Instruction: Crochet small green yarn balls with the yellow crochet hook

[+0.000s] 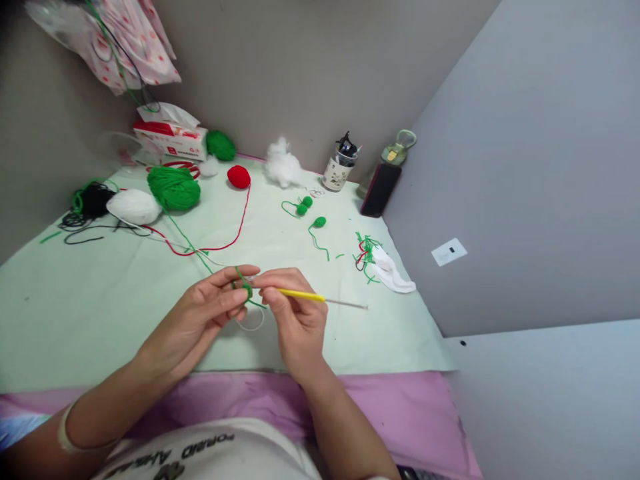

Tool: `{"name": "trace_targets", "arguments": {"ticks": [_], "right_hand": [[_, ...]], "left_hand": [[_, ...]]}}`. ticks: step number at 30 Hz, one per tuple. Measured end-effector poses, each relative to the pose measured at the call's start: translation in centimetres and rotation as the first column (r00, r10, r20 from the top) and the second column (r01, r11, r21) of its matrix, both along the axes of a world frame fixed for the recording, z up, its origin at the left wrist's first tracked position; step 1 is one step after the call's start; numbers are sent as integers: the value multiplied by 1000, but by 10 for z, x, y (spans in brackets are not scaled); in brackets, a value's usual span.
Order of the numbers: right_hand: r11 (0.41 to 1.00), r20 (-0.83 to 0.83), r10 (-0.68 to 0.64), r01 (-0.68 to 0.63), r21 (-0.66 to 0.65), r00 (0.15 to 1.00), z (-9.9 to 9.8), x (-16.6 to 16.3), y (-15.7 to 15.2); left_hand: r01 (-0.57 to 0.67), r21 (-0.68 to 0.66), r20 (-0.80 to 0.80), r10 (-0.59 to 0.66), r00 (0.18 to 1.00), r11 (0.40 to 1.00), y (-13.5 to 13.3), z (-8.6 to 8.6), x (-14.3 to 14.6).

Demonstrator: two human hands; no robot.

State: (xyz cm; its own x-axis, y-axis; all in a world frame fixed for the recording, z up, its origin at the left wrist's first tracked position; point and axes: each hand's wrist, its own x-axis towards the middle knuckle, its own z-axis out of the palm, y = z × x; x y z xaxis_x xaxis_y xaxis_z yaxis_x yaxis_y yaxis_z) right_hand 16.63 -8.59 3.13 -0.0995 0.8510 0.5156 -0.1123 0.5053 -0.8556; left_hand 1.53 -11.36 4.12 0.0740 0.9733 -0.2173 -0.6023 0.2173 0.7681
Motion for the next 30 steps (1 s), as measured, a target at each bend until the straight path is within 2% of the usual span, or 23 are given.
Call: {"name": "trace_targets", "arguments": {"ticks": [3, 7, 12, 15, 18, 22, 30], "right_hand": [[1000, 42, 14, -15, 21, 999, -1, -2, -1], [1000, -14, 24, -24, -3, 1000, -3, -2, -3], [981, -134, 91, -111, -158, 987, -6, 1, -2], [969, -171, 120, -153, -196, 978, -5, 3, -3], [985, -109, 91, -105, -134, 990, -4, 4, -5], [1000, 1, 23, -23, 12, 1000, -1, 4, -8], [973, 144, -26, -8, 232, 989, -5, 4, -7]], "left_hand": [[-23, 40, -75, 26, 997, 999, -2, -1, 2], [-50, 36, -99, 54, 994, 998, -2, -3, 0], [-30, 50, -127, 36, 991, 998, -2, -5, -3], [-32, 58, -152, 41, 988, 998, -2, -6, -3], [-54, 78, -195, 68, 978, 995, -3, -7, -3], [-65, 122, -249, 94, 964, 990, -3, -9, -3], [-77, 165, -326, 127, 937, 983, -2, -10, -6]]}}
